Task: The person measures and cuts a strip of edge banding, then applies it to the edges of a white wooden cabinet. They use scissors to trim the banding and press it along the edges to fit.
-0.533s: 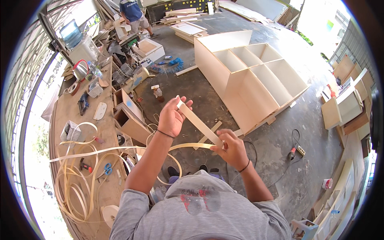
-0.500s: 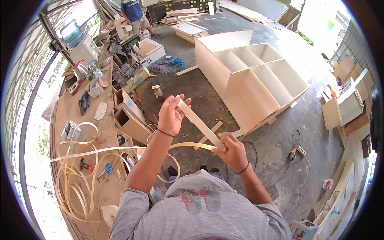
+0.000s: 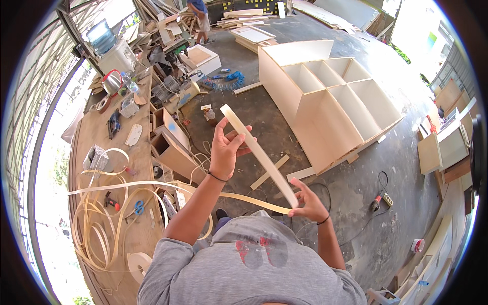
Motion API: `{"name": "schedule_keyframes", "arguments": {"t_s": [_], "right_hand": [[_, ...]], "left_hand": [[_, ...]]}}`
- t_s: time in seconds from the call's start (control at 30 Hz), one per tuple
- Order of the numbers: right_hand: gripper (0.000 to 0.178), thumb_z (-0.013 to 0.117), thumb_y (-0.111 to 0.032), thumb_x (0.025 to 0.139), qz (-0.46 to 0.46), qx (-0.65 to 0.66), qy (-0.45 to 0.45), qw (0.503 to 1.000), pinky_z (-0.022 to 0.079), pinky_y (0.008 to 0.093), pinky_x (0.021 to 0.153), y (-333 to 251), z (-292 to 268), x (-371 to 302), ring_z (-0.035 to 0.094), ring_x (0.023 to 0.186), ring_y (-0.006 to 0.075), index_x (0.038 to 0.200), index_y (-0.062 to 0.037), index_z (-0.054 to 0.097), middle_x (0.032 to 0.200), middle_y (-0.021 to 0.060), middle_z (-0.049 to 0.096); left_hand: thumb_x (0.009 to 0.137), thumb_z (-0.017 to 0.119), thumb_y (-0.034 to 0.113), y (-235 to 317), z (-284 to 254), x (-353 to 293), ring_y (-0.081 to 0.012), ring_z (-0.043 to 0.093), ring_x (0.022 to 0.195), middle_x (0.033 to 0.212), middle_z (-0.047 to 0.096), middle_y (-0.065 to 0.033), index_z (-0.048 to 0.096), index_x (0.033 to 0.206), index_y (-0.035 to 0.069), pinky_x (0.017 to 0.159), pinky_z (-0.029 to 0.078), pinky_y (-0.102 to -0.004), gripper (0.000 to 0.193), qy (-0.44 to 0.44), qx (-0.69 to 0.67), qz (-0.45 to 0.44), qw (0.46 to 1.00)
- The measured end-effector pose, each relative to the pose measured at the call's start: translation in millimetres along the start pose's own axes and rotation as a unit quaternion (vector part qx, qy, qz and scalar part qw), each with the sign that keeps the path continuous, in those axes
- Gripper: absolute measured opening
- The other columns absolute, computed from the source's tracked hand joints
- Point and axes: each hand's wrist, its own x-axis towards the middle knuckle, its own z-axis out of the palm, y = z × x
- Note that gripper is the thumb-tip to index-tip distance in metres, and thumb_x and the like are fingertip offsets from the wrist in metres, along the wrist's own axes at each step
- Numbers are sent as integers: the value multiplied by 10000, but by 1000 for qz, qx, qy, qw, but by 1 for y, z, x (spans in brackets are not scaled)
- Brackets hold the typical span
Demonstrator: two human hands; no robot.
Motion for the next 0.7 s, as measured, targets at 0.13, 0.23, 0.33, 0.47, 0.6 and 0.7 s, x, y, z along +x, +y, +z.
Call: {"name": "schedule_keyframes", "arguments": {"t_s": [0.13, 0.23, 0.33, 0.47, 0.6, 0.7], "right_hand": [[991, 901, -218, 601, -101, 273, 1, 957, 499, 266, 739, 13, -26, -7, 611, 955, 190, 1422, -61, 369, 1271, 100, 553], [884, 881, -194, 640, -66, 321, 12, 945, 499, 265, 758, 21, -33, -11, 617, 940, 173, 1379, -47, 416, 1219, 97, 578], [647, 832, -144, 715, -42, 233, -18, 971, 502, 256, 766, 26, -27, -8, 613, 886, 131, 1276, -20, 534, 1193, 104, 594], [581, 828, -159, 712, -105, -59, 8, 993, 505, 298, 763, 19, -6, -9, 603, 873, 150, 1229, -35, 592, 1156, 85, 613], [608, 837, -210, 677, -76, -134, -26, 988, 512, 321, 768, 6, 9, -19, 610, 813, 201, 1226, -83, 607, 1132, 89, 614], [591, 823, -239, 689, -82, -202, -6, 976, 513, 318, 767, 7, 12, -18, 620, 844, 212, 1218, -81, 613, 1140, 101, 613]], "left_hand": [[920, 526, 2, -6, -1, -1, -215, 679, 850, 1073, 632, -134, 320, 1336, 75, 734, 590, -355, 470, 18, -27, -18, 999], [926, 524, 46, -11, 3, -1, -209, 651, 917, 1063, 624, -95, 396, 1275, 88, 781, 568, -370, 374, 15, -62, -43, 997], [922, 557, 178, -17, 5, 3, -223, 575, 1115, 1152, 582, -29, 508, 1180, 110, 883, 519, -411, 271, -23, -127, -56, 990], [926, 564, 168, -23, -5, 25, -227, 593, 1066, 1161, 565, -53, 463, 1264, 72, 883, 523, -392, 365, 82, -114, 7, 990], [928, 563, 133, -9, -36, 61, -278, 625, 1056, 1152, 587, -124, 512, 1072, -12, 864, 565, -373, 210, 167, -193, 3, 967], [931, 582, 185, -7, -58, 86, -262, 649, 1013, 1063, 657, -115, 565, 922, 53, 880, 559, -388, 133, 179, -210, -62, 959]]}}
